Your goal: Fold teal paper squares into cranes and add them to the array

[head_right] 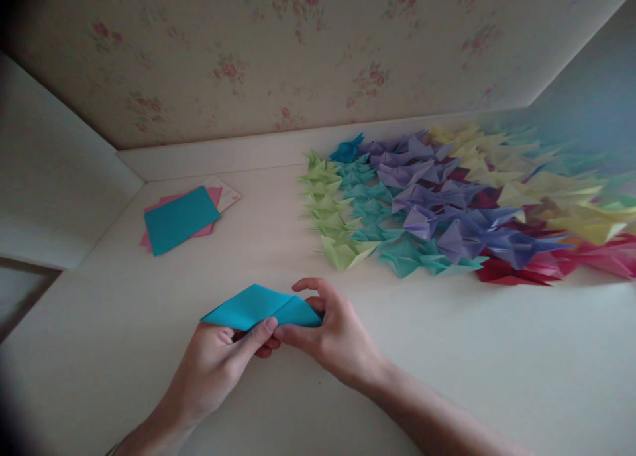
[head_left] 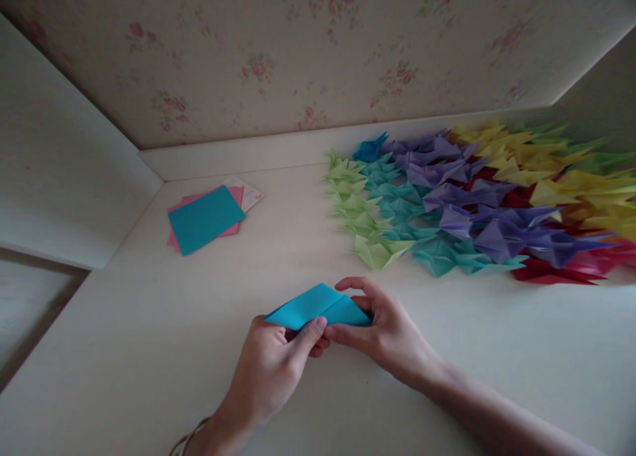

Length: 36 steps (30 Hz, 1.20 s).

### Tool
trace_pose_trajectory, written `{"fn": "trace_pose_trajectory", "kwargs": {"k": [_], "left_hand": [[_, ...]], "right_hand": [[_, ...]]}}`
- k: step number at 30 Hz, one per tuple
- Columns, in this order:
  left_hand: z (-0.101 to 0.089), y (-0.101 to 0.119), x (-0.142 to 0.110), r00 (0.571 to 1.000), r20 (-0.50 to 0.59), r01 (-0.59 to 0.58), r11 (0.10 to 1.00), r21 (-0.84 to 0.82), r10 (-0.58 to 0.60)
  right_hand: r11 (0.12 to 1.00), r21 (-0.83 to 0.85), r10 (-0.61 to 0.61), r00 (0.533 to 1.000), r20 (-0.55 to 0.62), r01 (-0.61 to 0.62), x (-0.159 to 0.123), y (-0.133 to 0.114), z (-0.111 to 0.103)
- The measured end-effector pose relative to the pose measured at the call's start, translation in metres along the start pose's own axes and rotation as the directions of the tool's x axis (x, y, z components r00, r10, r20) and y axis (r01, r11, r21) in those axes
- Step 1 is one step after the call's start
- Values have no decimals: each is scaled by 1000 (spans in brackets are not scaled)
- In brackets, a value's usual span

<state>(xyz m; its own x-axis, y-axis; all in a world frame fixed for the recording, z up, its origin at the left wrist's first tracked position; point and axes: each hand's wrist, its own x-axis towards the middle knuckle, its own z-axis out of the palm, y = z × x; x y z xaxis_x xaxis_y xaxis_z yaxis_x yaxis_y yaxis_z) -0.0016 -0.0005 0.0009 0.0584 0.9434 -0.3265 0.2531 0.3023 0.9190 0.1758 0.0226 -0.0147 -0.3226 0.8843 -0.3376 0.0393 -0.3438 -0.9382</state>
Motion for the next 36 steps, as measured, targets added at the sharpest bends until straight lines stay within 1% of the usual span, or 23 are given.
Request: {"fn": "trace_pose_trajectory", "kwargs": {"k": [2, 5, 8, 11, 13, 18, 22, 26, 28, 30, 31, 32, 34, 36], "left_hand": [[0, 0, 0, 1000, 3, -10, 1000, -10, 10], [-1, 1, 1, 1000, -9, -23, 1000, -15, 23], [-4, 2, 2, 997, -65, -30, 1000, -10, 29], [-7, 0, 5, 993, -120, -12, 1000, -14, 10], [-8, -1, 6, 990, -139, 2, 1000, -21, -5], [-9, -5, 9, 984, -174, 21, 999, -38, -27], [-10, -7, 10, 983, -178, 26, 999, -35, -32], [-9, -4, 9, 988, -156, 2, 1000, 0, -2], [-7, -2, 6, 987, -157, -20, 1000, 21, 23], [-4, 0, 3, 987, -150, -54, 997, 60, 62], [-2, 0, 2, 986, -143, -73, 994, 81, 84], [1, -1, 1, 985, -133, -92, 991, 102, 105], [5, -2, -1, 984, -121, -114, 987, 117, 128], [7, -2, -1, 987, -110, -105, 990, 92, 114]], "right_hand": [[1000, -7, 13, 1000, 11, -13, 1, -1, -2], [1000, -2, 15, 1000, -5, -15, 4, -1, -7], [998, 56, 32, 999, -27, -30, 6, -2, -12], [991, 124, 61, 996, -65, -53, 7, -3, -16], [988, 146, 60, 995, -85, -47, 8, -3, -18], [996, 91, 35, 988, -152, -22, 10, -2, -19], [996, 90, 19, 985, -169, -4, 10, 0, -18], [989, 118, -70, 988, -135, 86, 8, 1, -18], [982, 165, -80, 995, -57, 88, 6, 0, -16], [977, 208, -56, 998, 40, 47, 4, 0, -12], [978, 206, -43, 997, 68, 28, 3, 0, -9], [983, 180, -39, 997, 66, 27, 2, 0, -7], [997, 66, -39, 999, -5, 39, 0, 0, -4], [999, -40, -38, 997, -72, 35, -1, -1, -3]]}}
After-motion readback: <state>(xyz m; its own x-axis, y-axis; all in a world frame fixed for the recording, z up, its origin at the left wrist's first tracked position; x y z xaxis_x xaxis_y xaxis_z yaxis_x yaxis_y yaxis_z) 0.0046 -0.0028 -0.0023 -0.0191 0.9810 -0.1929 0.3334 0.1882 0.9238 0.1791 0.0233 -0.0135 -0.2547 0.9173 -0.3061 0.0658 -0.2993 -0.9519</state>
